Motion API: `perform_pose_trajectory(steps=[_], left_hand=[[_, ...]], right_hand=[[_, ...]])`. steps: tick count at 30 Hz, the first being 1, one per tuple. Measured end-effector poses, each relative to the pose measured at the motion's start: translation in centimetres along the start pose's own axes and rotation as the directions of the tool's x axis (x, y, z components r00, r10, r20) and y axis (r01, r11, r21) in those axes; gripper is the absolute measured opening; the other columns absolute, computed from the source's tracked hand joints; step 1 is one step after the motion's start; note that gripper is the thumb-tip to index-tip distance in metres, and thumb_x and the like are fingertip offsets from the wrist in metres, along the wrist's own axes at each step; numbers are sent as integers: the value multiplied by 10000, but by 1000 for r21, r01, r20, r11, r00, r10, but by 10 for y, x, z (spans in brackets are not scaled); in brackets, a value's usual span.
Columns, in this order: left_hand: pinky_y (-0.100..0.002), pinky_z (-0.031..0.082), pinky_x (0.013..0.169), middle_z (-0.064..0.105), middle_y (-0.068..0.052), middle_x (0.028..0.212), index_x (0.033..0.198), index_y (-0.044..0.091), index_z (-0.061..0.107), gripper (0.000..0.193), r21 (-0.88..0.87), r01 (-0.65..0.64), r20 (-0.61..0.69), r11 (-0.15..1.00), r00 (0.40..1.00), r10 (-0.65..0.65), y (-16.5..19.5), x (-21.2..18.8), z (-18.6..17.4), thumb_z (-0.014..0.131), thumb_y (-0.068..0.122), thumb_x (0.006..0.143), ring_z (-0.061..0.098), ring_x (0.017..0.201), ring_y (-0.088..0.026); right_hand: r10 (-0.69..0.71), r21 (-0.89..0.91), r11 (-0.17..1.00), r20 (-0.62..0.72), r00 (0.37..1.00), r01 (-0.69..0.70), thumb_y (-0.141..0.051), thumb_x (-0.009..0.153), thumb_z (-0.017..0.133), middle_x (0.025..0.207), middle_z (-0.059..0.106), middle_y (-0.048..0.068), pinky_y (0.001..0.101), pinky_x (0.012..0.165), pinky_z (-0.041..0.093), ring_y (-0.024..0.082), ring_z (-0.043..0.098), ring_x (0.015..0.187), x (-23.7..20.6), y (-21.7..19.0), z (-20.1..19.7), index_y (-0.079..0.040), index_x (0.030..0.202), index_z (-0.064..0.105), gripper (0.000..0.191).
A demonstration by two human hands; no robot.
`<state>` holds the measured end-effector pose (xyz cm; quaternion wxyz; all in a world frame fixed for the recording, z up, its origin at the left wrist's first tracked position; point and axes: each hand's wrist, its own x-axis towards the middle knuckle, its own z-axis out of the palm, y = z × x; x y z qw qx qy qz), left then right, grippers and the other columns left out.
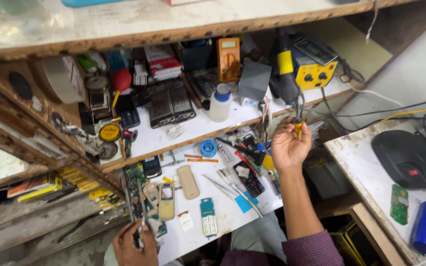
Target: The person works at a cluttered repair bench on a small feature phone, prying and repositioning its keypad board, marking it with a pen-like tool, and using a soldering iron with tweezers to work on the phone's components. They reach to a shelf for supplies and continue soldering the board through the end of the clip.
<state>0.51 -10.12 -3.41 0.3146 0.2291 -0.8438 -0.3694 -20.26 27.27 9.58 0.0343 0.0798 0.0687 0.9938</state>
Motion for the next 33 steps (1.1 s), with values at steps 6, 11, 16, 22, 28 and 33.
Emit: perform_pose_trajectory(steps=[6,11,16,22,28,33], left_hand=[[-439,516,913,642,-159,1155,1108,39,719,208,-96,-73,-24,993,997,71,19,-7,-15,719,135,923,615,1095,-337],[-419,493,925,632,-126,1185,1115,76,718,216,-153,33,36,988,999,-28,31,-2,-23,705,167,920,617,1106,-302],[-486,342,1045,680,-81,1189,1107,96,719,233,82,-99,31,992,995,97,43,7,-32,710,178,890,604,1153,-298],[-460,397,1012,714,-94,1124,1127,102,720,232,-48,-162,216,986,962,169,66,35,-19,714,208,922,615,1120,-308],[-446,439,1008,722,-162,1203,1258,26,677,377,-249,-396,422,884,777,467,105,67,34,713,163,909,628,1126,-337],[-490,422,1045,676,-205,1261,1393,-45,560,590,-182,-467,561,865,674,481,151,88,96,743,185,881,603,1156,-366]], right_hand=[[-20,-210,977,38,999,28,-122,957,638,1130,664,194,321,913,562,237,639,980,-15,-6,-10,16,1075,666,183],[-83,-397,915,6,997,79,-133,954,655,1132,701,164,316,886,558,247,654,976,-30,-6,-20,-22,1123,700,207],[-98,-538,839,3,995,84,-131,969,661,1086,706,128,310,895,564,239,661,935,-45,-11,-31,-49,1167,651,215],[-187,-647,748,11,982,150,-120,976,660,1141,705,128,321,901,559,243,665,994,-58,-19,-37,-71,1156,615,193],[-265,-764,588,129,956,266,-111,997,657,1137,689,140,356,891,567,246,672,955,-70,-21,-33,-65,1157,577,186],[-306,-799,518,161,938,306,-94,1016,640,1155,675,145,354,867,579,266,689,979,-77,-24,-30,-49,1212,544,223]])
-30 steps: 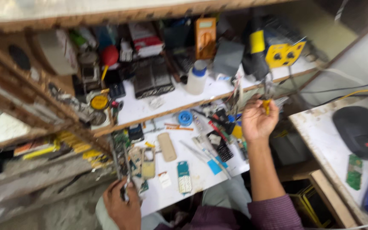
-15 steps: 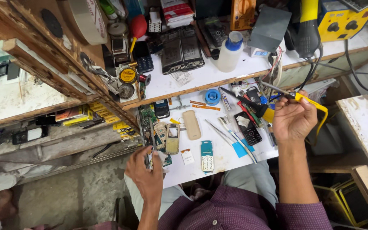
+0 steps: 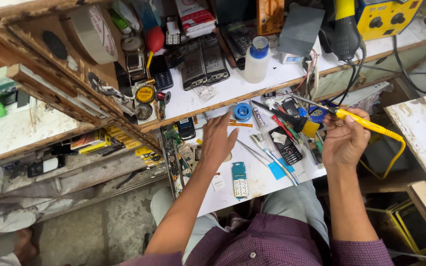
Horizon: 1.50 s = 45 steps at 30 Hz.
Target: The person works at a cluttered repair bench on a small feature phone, prying and repositioning its keypad board, marking it with a pen-like tool, and using a soldering iron with tweezers to work on the phone's components. They reach to a shelf for supplies and continue soldering the board through the end of the clip.
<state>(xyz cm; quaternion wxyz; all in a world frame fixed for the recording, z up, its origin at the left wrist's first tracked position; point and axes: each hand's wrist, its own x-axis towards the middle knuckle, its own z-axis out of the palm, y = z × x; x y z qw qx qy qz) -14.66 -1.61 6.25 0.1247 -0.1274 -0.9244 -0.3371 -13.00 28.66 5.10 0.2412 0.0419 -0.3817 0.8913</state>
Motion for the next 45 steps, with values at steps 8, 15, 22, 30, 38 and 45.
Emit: perform_pose_trajectory(steps=[8,15,22,30,38,45], left_hand=[[-555,411,1053,684,-218,1230,1319,-12,626,605,133,102,27,986,994,-107,29,54,24,817,322,852,615,1187,-377],[-558,390,1088,674,-183,1304,1363,81,639,592,59,170,215,984,960,-178,24,59,19,777,279,823,616,1211,-341],[-599,306,1102,583,-178,1425,1389,72,596,665,-1,88,286,996,955,-84,8,53,9,802,269,789,537,1299,-355],[-439,535,875,729,-223,1059,1179,-9,680,545,32,151,116,988,981,-154,2,52,10,846,266,739,706,982,-389],[-436,552,890,744,-222,1017,1076,-37,710,488,-73,191,108,979,977,-183,-1,50,10,850,332,789,714,949,-378],[-394,547,968,739,-196,1143,1278,38,640,651,-157,328,346,932,902,-259,5,51,14,838,309,721,731,1069,-318]], right_hand=[[-19,-28,999,-6,1000,18,-61,1020,653,1166,667,140,393,938,587,253,690,953,-6,-16,-15,-44,1218,538,229],[-23,-72,997,-12,1000,22,-54,998,651,1165,665,153,399,934,588,254,682,1001,-8,-15,-21,-34,1183,566,204],[7,-88,996,-20,1000,-9,-1,982,644,1131,658,143,398,917,590,230,679,990,-15,-3,-14,-16,1134,576,167],[20,-170,985,25,999,-16,-6,985,667,1117,664,157,356,916,570,231,675,946,-23,3,-8,5,1127,584,164],[34,-157,987,-10,999,-35,-6,979,662,1115,663,149,383,916,592,231,689,968,-24,5,-7,3,1114,585,155],[20,-151,988,-22,1000,-23,-3,970,665,1120,667,140,391,911,595,222,685,981,-23,2,-9,-3,1108,584,160]])
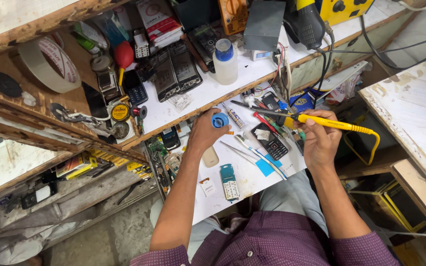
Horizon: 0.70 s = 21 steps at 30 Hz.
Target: The person works at a cluttered repair bench on a small feature phone, prying and repositioning its keypad board, marking it with a pen-like tool, and using a soldering iron with tweezers to work on the phone's components. They reach to a shelf for supplies and continue soldering the board through the end of the clip.
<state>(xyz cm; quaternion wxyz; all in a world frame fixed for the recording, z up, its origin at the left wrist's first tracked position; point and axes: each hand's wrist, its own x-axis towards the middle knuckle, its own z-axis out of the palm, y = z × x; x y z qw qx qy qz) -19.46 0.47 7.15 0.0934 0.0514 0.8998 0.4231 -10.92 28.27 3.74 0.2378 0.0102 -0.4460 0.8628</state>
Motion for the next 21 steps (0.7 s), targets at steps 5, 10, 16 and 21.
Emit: perform_pose_trajectory(steps=[5,10,16,21], left_hand=[[-426,462,1051,638,-207,1342,1384,106,604,692,45,-147,-22,988,989,148,-8,-5,-5,826,237,741,601,1236,-365],[-434,442,1098,617,-182,1408,1362,104,636,599,184,-195,13,963,981,196,-21,-5,-11,806,209,797,578,1278,-371],[-445,434,1092,593,-188,1421,1343,70,639,605,181,-172,-2,968,985,175,-23,-10,-14,844,250,803,561,1303,-363],[-438,444,1081,605,-171,1413,1344,88,641,623,179,-118,20,977,993,116,-21,-12,-16,845,267,784,567,1297,-342]], right_hand=[[-1,-23,1000,9,1000,2,11,983,666,1110,669,150,381,929,583,222,680,952,-2,1,-5,1,1129,584,168],[33,-160,986,-17,999,-35,26,973,664,1067,691,140,378,894,610,232,719,921,-11,10,-1,14,1134,588,179],[103,-301,946,-75,992,-121,-24,945,710,1058,719,145,355,869,643,224,746,919,-29,27,21,52,1194,634,271],[176,-341,921,-63,982,-187,-34,939,721,1087,725,143,335,926,631,212,741,977,-33,36,34,70,1177,662,266]])
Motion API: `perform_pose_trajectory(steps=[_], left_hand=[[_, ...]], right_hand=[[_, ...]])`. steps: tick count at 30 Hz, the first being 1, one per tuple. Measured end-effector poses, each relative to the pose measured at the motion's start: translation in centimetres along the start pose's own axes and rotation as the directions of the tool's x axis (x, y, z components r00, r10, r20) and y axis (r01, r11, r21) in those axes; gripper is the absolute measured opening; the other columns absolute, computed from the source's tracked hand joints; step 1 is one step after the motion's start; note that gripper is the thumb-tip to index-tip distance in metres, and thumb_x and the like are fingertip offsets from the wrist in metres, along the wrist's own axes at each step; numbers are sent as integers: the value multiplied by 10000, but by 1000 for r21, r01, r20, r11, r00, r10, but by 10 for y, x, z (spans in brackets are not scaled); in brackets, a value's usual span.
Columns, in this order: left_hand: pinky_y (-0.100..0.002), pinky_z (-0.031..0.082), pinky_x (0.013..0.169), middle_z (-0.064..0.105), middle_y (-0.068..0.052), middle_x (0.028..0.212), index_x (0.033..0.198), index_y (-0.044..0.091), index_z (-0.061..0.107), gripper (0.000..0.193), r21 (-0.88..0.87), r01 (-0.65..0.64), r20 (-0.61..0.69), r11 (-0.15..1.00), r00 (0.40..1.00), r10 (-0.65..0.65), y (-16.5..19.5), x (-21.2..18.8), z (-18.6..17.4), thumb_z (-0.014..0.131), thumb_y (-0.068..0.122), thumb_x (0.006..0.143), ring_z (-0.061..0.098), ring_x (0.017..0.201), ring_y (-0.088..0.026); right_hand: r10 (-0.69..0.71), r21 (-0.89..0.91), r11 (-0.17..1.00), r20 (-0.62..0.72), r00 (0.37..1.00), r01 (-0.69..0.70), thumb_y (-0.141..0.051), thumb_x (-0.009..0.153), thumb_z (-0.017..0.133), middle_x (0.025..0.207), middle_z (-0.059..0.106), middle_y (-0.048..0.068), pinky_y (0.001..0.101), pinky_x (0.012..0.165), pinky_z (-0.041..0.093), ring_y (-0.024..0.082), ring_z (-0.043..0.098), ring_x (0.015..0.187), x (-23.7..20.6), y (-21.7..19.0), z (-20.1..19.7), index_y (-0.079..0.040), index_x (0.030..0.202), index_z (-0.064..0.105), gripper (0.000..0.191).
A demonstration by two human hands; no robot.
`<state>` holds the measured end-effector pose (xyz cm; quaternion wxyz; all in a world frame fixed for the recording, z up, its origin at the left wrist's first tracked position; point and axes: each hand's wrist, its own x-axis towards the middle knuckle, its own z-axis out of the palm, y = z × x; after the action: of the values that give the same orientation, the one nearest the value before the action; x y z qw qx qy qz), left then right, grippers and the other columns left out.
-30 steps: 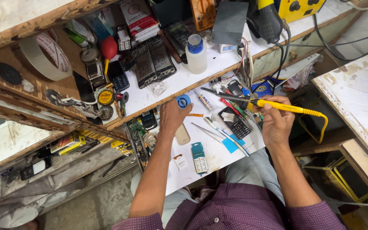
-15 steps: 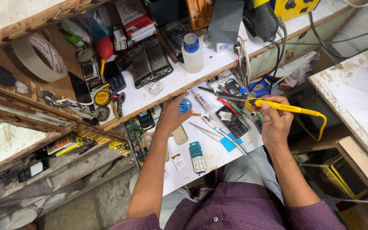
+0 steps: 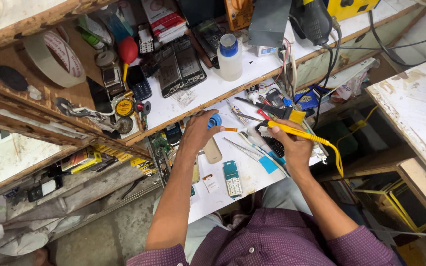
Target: The person works at a cluttered repair bench on a small feature phone, prying and repositioning its keypad board, marking it with a pen-like tool, and using a soldering iron with tweezers to work on the phone's components. They reach to a shelf for supplies and continue soldering the board through the end of the clip.
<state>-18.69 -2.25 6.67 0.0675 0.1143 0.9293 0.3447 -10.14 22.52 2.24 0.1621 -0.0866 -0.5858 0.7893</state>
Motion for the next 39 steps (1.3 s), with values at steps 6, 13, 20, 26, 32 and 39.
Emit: perform_pose_trajectory(steps=[6,13,20,26,32,39], left_hand=[[-436,447,1085,629,-164,1389,1354,94,636,626,-14,2,2,1000,1000,-2,-2,-2,-3,843,279,793,573,1285,-346],[-438,437,1086,627,-160,1387,1362,95,626,632,-17,10,-2,1000,1000,-10,-3,-2,-2,841,285,799,559,1288,-354],[-430,451,1079,629,-163,1383,1353,87,629,625,-20,6,-3,1000,1000,-6,-2,-3,-3,838,291,801,573,1285,-343],[-434,447,1072,623,-168,1383,1351,83,629,616,-16,-2,-1,1000,1000,2,-1,-3,-3,836,280,805,568,1282,-346],[-425,464,1066,635,-169,1372,1347,82,635,611,-31,-8,1,999,1000,8,1,-2,-5,838,262,800,595,1268,-334],[-420,471,1061,637,-172,1371,1343,76,634,614,-30,-17,0,999,1000,17,2,-1,-5,843,253,793,607,1257,-330]], right_hand=[[37,-27,999,30,999,-36,-36,944,716,1079,726,146,331,921,630,208,744,979,1,4,8,74,1156,677,242],[30,-25,999,41,999,-29,-26,943,722,1080,725,150,324,918,635,213,743,982,2,4,12,82,1156,681,242],[39,-50,998,39,999,-37,-32,941,727,1074,736,157,307,901,628,210,749,966,2,3,14,78,1170,685,258],[47,-52,998,39,998,-45,-45,938,729,1076,740,158,303,904,629,208,753,971,2,2,13,79,1169,683,266],[28,-66,998,53,998,-24,-46,942,730,1075,743,161,298,905,626,206,751,972,3,2,14,82,1173,687,267],[31,-61,998,45,998,-29,-43,942,727,1078,740,155,298,904,627,199,750,971,4,1,14,79,1175,685,266]])
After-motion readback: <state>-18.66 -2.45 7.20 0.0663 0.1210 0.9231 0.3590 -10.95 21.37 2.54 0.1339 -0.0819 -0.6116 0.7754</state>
